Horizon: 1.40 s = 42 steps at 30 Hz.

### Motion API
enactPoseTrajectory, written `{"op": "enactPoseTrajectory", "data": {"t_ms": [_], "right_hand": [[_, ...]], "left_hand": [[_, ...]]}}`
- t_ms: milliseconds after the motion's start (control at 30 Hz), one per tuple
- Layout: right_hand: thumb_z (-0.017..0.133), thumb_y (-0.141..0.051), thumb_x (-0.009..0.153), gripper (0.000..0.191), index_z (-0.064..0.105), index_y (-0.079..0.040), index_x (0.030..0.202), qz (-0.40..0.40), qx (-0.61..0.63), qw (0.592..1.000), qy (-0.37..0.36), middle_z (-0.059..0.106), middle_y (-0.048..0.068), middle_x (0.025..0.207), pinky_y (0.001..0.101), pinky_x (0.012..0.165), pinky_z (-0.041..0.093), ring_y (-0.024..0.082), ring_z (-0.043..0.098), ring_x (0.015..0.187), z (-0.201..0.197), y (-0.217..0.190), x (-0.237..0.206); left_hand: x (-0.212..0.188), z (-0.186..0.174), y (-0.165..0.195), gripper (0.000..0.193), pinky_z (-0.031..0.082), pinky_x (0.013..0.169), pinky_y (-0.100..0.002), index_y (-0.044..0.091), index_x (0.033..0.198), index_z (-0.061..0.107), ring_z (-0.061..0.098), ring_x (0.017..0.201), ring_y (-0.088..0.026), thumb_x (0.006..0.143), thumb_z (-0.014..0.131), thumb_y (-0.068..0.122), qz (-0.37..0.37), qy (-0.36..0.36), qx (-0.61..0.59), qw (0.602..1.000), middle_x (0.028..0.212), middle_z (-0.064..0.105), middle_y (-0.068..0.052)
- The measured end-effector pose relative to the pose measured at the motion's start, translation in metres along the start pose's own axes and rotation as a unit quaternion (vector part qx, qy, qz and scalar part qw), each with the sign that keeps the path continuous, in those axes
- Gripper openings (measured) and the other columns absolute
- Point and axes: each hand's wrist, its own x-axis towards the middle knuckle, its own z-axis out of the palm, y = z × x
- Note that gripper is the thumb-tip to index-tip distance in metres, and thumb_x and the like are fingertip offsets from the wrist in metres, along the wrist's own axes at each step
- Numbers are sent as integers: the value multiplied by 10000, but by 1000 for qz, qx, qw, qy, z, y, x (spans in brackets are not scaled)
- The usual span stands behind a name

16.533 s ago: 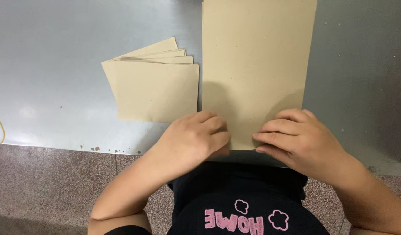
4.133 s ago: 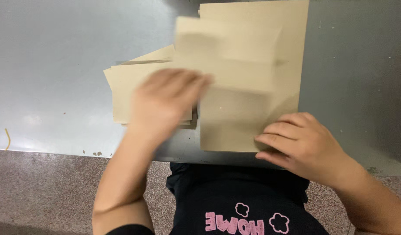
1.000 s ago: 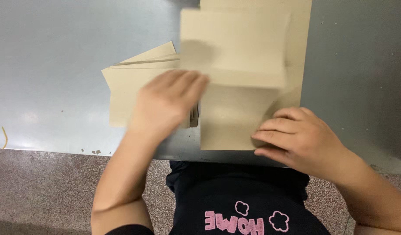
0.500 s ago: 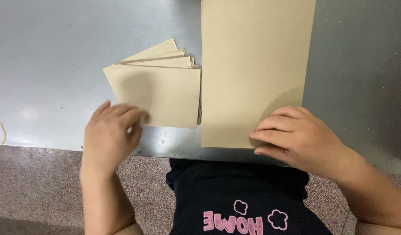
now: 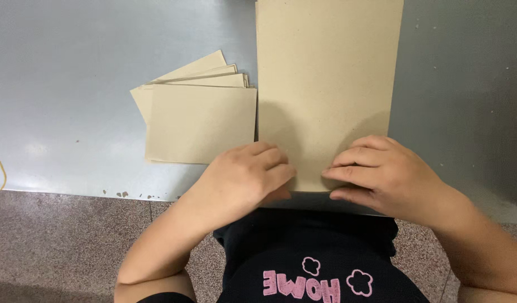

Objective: The person folds brown paper sheets in half on a metal worktable, creasing each fold by hand and stacking the folded sheets to the side. They gather the finished stack, secure it with a rubber band, and continue folding more sheets.

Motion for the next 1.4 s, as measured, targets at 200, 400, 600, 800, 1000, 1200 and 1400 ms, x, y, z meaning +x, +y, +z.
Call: {"op": "enactPoseTrajectory", "data": {"t_ms": [200, 400, 600, 800, 1000, 1200, 1400], "right_hand": [[832, -298, 754, 315, 773, -172, 1036, -4, 19, 1000, 0, 728, -44, 1010, 351, 847, 536, 170, 659, 987, -1, 3, 3], [801, -317, 770, 320, 770, -150, 1041, -12, -26, 1000, 5, 730, -3, 1041, 389, 905, 511, 222, 661, 1036, 0, -3, -1], [786, -388, 797, 379, 734, -198, 1121, 12, -94, 995, 41, 728, -20, 1164, 442, 1050, 457, 209, 646, 1185, -11, 24, -18], [859, -279, 784, 642, 595, -160, 1356, 119, -49, 983, 127, 728, 45, 1184, 405, 1071, 516, 210, 650, 1226, -15, 54, -25], [799, -137, 1059, 871, 177, -22, 1658, 203, 29, 947, 249, 700, 80, 937, 355, 1088, 521, 181, 709, 966, 0, 71, -8], [746, -124, 1137, 848, 101, -23, 1678, 204, -15, 943, 263, 701, 25, 867, 319, 1038, 576, 132, 744, 852, 10, 87, -2], [779, -213, 1101, 719, 334, -29, 1635, 204, -121, 937, 257, 676, 23, 914, 371, 945, 516, 162, 672, 883, -6, 66, 15]], "left_hand": [[4, -1, 1, 158, 551, 789, -373, 71, 927, 666, 661, 986, -257, 825, 708, 184, -8, -33, 22, 999, 988, 662, -65], [2, 5, 2, 183, 576, 882, -404, 66, 872, 599, 644, 1061, -299, 732, 670, 158, 65, 67, 109, 990, 1045, 671, -119], [3, 11, -28, 249, 528, 870, -412, 113, 1118, 596, 694, 1000, -282, 956, 762, 202, -81, 13, -62, 995, 1115, 738, -49], [22, 9, -55, 472, 558, 937, -411, 213, 1235, 535, 725, 1026, -271, 852, 791, 110, -45, 197, 7, 979, 1104, 746, -15], [44, 13, -54, 761, 553, 634, -317, 132, 1529, 350, 665, 643, -197, 895, 771, 155, -307, 220, -162, 912, 751, 673, -59], [55, 22, -62, 342, 549, 670, -351, 109, 1289, 667, 661, 730, -233, 962, 766, 127, -225, 255, -29, 940, 988, 710, -105], [55, 26, -64, 253, 572, 719, -366, 105, 1215, 724, 697, 808, -244, 969, 760, 157, -224, 258, 9, 940, 971, 693, -97]]}}
